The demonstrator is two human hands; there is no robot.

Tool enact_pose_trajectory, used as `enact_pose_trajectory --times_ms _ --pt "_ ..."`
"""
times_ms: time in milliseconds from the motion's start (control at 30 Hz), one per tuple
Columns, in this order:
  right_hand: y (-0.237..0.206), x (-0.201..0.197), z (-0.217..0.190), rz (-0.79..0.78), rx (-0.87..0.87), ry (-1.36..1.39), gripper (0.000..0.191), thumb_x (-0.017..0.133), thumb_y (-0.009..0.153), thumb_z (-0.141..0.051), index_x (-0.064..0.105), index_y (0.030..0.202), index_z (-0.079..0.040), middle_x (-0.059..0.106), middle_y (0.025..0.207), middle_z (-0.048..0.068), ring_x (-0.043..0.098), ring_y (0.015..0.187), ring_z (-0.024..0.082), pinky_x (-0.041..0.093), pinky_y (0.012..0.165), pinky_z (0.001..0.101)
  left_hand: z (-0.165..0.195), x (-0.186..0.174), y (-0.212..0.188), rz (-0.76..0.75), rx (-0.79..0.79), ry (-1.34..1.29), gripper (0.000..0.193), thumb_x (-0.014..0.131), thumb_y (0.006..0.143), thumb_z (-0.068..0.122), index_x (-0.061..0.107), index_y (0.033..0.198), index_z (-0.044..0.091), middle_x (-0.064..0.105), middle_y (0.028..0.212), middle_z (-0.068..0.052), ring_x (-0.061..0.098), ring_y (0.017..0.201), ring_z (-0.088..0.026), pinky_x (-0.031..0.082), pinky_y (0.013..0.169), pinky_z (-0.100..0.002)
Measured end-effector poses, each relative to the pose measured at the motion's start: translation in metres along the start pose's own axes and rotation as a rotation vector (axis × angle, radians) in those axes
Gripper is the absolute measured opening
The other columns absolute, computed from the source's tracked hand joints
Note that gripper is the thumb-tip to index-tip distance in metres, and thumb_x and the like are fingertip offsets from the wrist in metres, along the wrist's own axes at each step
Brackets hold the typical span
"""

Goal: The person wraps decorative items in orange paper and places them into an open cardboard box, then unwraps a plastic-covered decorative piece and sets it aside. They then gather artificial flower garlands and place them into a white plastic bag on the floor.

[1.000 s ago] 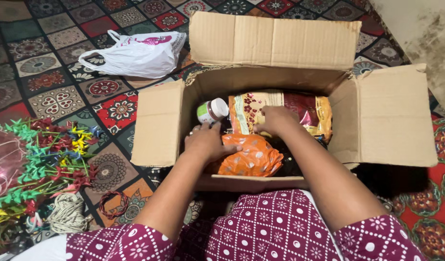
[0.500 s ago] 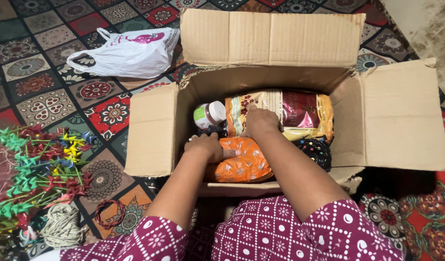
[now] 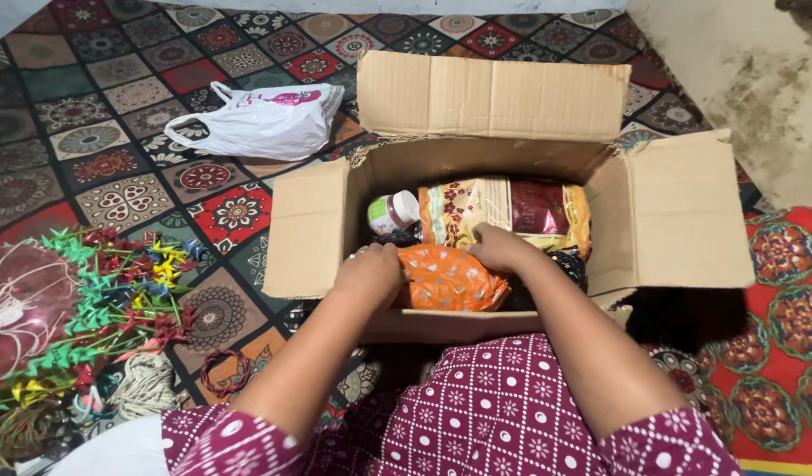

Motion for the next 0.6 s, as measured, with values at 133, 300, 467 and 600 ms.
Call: enact_pose_trajectory --times_ms 133,300,467,600 --pt "-0.047 -0.024 -0.032 0.183 0.005 0.066 0.064 0.07 0.09 -0.039 0.054 0.143 -0.008 0.065 0.133 0.022 0.063 0.123 0.037 0.049 0.105 0.0436 -0.008 -0.025 -0.038 0.304 0.225 0.011 0.038 0.063 0.096 0.032 0.063 0.119 0.002 0.066 0.125 -0.02 0.063 0.118 -0.035 0.05 0.101 -0.046" --pt "-0.134 0.016 -0.117 0.302 -0.287 -0.034 0.092 0.083 0.067 -0.055 0.054 0.144 -0.014 0.069 0.121 0.016 0.068 0.109 0.034 0.053 0.094 0.0467 -0.058 -0.045 -0.091 0.624 0.176 -0.112 0.045 0.066 0.092 0.027 0.061 0.126 -0.003 0.064 0.129 -0.027 0.059 0.121 -0.042 0.046 0.101 -0.05" --pt "-0.149 0.041 -0.164 0.571 -0.567 -0.462 0.072 0.085 0.068 -0.043 0.062 0.13 -0.015 0.069 0.106 0.011 0.069 0.095 0.03 0.054 0.083 0.0547 -0.11 -0.038 -0.106 0.51 -0.085 -0.376 0.048 0.065 0.094 0.027 0.059 0.131 -0.004 0.062 0.131 -0.028 0.058 0.123 -0.043 0.045 0.104 -0.047" --pt "-0.112 -0.006 -0.15 0.424 -0.605 -0.331 0.054 0.077 0.078 -0.057 0.066 0.103 -0.01 0.071 0.097 0.014 0.07 0.088 0.036 0.055 0.073 0.0513 -0.137 -0.044 -0.104 0.549 -0.105 -0.47 0.049 0.065 0.095 0.028 0.059 0.132 -0.003 0.061 0.132 -0.029 0.058 0.123 -0.043 0.046 0.103 -0.047"
Point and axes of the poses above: each hand's wrist, its own y-axis towards the middle knuckle, its own x-axis out of the palm, z = x × y, the point moved 3 cm from there along y, towards the middle knuckle
